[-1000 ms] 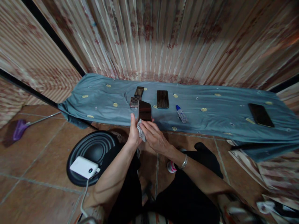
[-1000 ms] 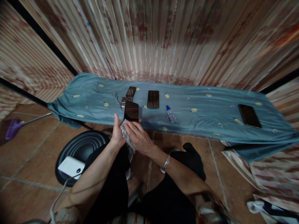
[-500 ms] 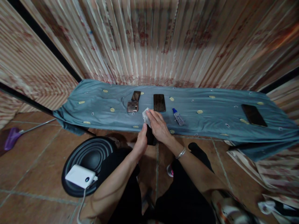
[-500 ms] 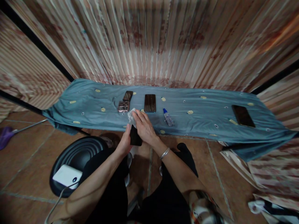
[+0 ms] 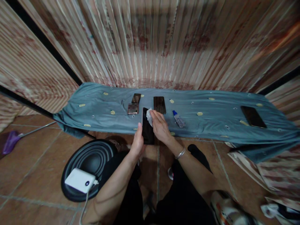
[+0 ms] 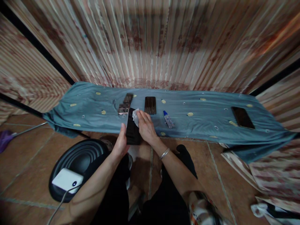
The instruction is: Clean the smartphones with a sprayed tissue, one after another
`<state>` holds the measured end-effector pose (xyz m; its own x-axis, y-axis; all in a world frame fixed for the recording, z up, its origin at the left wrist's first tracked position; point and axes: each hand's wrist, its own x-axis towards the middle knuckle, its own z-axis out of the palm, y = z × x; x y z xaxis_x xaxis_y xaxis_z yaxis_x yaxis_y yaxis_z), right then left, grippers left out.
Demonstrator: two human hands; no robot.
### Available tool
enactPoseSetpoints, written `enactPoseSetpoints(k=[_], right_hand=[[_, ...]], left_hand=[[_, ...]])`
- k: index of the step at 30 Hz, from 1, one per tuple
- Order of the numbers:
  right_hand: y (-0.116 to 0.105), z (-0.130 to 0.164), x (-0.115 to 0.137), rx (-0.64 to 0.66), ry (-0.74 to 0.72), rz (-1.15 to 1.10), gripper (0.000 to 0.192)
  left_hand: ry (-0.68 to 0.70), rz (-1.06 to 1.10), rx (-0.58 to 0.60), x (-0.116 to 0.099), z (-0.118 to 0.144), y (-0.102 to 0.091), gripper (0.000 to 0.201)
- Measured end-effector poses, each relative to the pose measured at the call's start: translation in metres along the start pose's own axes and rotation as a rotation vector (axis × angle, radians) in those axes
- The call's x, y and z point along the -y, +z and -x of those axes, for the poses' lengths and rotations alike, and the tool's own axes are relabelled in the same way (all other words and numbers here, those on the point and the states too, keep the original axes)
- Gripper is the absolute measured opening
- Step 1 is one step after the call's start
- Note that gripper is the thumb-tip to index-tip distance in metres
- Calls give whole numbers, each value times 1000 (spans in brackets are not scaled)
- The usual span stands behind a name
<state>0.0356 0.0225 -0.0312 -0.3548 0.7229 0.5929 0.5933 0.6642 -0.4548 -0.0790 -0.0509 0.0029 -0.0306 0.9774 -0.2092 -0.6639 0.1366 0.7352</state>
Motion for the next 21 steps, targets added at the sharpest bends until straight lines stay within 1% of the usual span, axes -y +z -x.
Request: enactPoseSetpoints(k=[4, 11, 17, 21], right_hand=[[-1, 1, 1, -4, 9, -16, 50], [-3, 1, 4, -18, 31, -75, 48], [-1, 9, 13, -14, -37, -135, 48], [-2, 16, 23, -30, -101, -140, 47]], left_hand=[[-2, 18, -50, -4, 2, 5, 55], [-7, 84, -23, -8, 1, 7, 56], [-2, 107, -45, -13, 0, 6, 58], [6, 133, -94, -19, -1, 7, 57]])
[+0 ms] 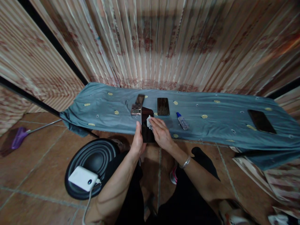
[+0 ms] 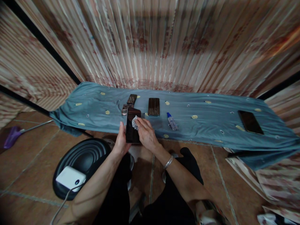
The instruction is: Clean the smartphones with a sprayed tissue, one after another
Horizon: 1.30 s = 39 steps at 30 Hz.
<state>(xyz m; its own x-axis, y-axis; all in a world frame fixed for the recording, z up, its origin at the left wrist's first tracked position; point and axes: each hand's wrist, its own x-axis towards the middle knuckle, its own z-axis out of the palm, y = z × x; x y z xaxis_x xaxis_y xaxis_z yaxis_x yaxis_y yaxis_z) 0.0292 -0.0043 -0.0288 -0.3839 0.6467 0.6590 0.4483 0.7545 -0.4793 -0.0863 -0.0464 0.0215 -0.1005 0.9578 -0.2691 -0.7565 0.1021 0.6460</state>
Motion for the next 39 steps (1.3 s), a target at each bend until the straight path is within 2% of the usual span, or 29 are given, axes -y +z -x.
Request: enactPoseSetpoints(k=[10, 19, 31, 35, 39], right_hand=[[2, 16, 32, 36, -155, -23, 46], [5, 21, 45, 4, -281, -15, 45], [-1, 19, 43, 89, -220, -45, 44], [-3, 14, 37, 91, -173, -43, 42], [-5, 5, 26, 73, -92, -12, 43]], left_hand=[[-10, 1, -130, -13, 2, 4, 66], [-79, -22, -138, -14, 3, -3, 75], [-44, -13, -172, -4, 1, -3, 67], [-22, -37, -175, 7, 1, -8, 56], [64, -135, -116, 24, -3, -17, 41]])
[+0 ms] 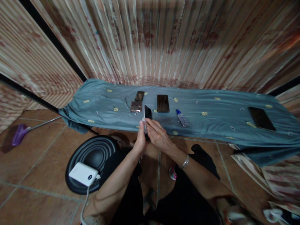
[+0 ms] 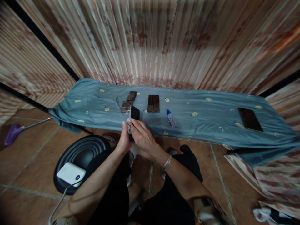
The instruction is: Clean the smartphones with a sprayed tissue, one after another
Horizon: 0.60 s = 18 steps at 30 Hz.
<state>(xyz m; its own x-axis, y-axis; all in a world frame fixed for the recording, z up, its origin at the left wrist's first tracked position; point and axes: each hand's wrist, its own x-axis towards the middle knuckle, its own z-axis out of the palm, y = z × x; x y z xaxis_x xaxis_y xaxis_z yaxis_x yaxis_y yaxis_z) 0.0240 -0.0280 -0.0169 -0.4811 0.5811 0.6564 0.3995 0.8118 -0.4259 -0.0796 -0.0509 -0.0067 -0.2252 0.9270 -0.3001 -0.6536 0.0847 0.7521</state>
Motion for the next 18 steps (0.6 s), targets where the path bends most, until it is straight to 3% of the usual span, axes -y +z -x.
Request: enactPoseSetpoints(k=[3, 6, 12, 18], right_hand=[[-4, -7, -11, -36, 40, 34, 43], [-8, -13, -22, -55, 87, 46, 43], [-12, -21, -43, -110, 177, 57, 45], [-6, -24, -60, -193, 318, -32, 42]], left_hand=[[98, -109, 6, 10, -2, -2, 31], [96, -203, 9, 12, 1, 2, 29], [139, -241, 123, 5, 12, 14, 23], [74, -178, 98, 4, 9, 8, 26]])
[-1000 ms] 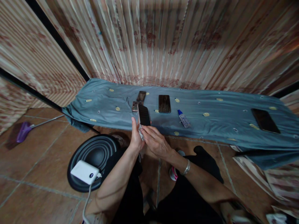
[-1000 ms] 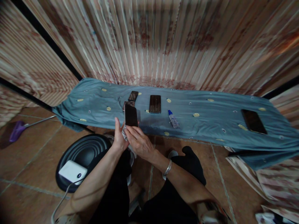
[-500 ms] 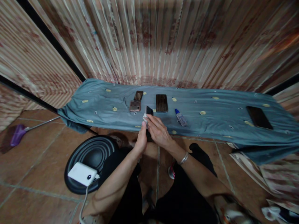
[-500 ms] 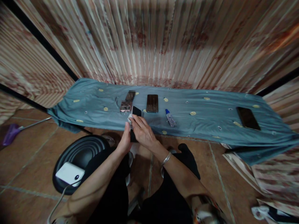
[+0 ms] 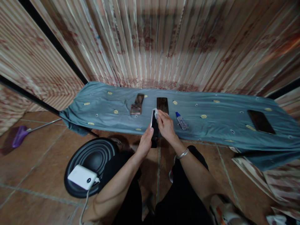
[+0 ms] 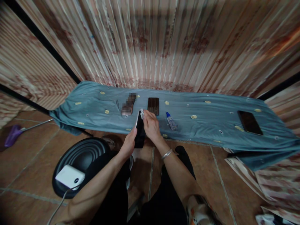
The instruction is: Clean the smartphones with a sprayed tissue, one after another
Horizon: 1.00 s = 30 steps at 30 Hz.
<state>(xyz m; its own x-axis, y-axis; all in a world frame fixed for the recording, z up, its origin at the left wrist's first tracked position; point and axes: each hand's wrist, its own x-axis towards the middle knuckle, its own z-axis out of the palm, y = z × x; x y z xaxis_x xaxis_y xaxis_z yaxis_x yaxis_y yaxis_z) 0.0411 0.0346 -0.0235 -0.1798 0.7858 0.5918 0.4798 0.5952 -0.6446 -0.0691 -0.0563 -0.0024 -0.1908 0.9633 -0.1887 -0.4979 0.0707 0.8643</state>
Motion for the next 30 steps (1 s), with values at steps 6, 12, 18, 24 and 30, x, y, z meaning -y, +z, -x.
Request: enactPoseSetpoints(k=[6, 12, 18, 24, 30], right_hand=[[9, -5, -7, -53, 281, -268, 38], [29, -10, 7, -115, 596, -804, 38], [40, 5, 31, 48, 645, -888, 40], [39, 34, 54, 230, 579, -831, 38], [20, 53, 67, 351, 386, -609, 28]], left_hand=[[-153, 60, -21, -12, 2, -4, 44], [-159, 171, -51, -24, 3, -13, 40], [-110, 248, -151, -37, -6, -20, 36], [-70, 315, -240, -52, -10, -30, 47], [-14, 407, -272, -61, -9, -43, 53]])
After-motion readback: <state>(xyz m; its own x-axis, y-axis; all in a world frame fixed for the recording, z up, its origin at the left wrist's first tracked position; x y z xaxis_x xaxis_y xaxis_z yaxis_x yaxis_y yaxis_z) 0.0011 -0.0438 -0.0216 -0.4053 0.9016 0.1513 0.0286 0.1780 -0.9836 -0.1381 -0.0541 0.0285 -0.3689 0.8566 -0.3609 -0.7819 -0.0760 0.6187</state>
